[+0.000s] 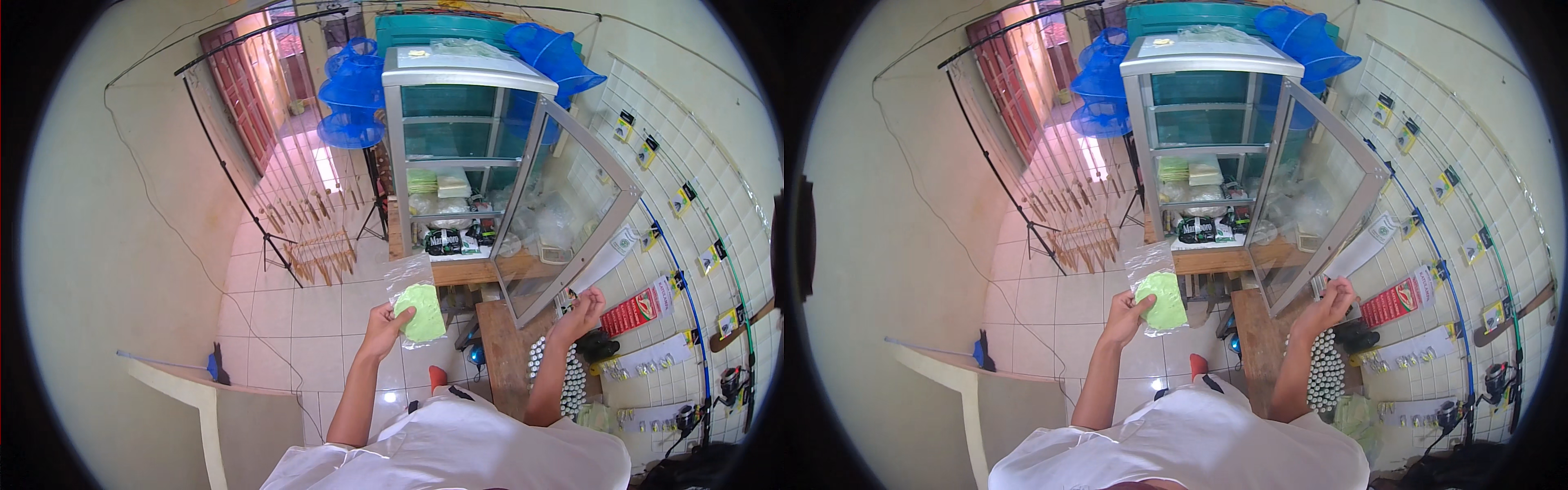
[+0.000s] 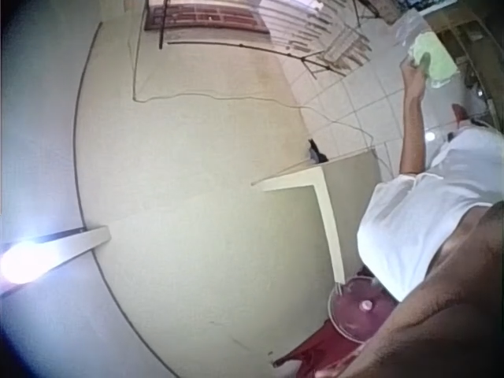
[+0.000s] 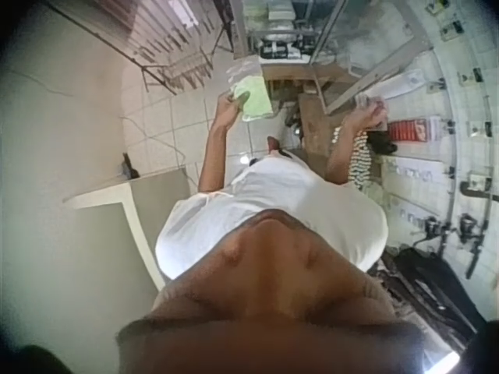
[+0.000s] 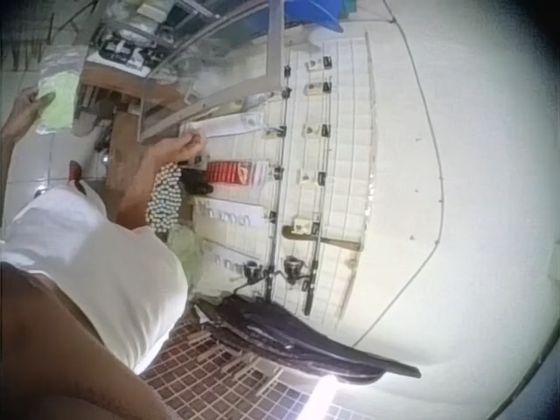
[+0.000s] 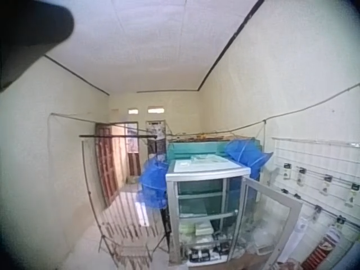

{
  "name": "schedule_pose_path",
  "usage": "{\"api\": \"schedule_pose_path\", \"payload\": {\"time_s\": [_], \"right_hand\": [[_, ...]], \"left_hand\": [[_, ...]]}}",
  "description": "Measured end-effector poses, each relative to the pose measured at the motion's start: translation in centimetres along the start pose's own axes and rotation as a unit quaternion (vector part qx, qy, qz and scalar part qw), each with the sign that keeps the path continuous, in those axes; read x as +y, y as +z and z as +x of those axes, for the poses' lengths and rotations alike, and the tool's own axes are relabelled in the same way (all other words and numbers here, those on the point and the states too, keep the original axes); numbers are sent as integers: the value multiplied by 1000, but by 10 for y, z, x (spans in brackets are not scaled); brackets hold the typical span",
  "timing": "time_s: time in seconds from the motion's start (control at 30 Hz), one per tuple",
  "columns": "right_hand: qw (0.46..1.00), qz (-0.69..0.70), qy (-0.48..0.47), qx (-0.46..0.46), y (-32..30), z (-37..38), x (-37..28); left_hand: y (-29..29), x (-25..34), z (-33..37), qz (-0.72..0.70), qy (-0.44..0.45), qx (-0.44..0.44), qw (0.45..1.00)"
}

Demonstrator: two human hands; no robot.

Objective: The recorder is putting small white fishing bait balls into plastic bags and then placing the bags inside a glass display cabinet.

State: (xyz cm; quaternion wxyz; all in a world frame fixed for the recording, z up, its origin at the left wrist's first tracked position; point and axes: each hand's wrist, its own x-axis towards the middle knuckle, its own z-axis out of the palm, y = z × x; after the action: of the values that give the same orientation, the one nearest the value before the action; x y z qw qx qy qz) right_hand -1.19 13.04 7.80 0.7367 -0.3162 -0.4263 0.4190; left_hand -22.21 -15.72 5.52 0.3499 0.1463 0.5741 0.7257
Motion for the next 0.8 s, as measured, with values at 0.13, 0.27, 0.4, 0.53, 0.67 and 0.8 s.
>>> {"api": "schedule_pose_path", "payload": {"time_s": [0.13,0.27,0.4,0.53,0.67,0.8], "right_hand": [[951,4,140,-275,30,-63,-38],[780,-44,229,-581,66,-112,-39],[690,3,298,-660,88,-130,-27],[707,6,306,-638,107,-134,-11],[739,44,350,-575,124,-122,17],[777,45,341,-527,150,-101,43]], "left_hand": [[-2,4,-11,-13,8,-13,1000],[-3,4,-16,-33,15,-26,999],[-2,7,-16,12,13,-50,999],[4,18,-13,9,30,-57,998],[-7,12,12,51,34,-64,996],[0,14,50,57,-18,-78,995]]}}
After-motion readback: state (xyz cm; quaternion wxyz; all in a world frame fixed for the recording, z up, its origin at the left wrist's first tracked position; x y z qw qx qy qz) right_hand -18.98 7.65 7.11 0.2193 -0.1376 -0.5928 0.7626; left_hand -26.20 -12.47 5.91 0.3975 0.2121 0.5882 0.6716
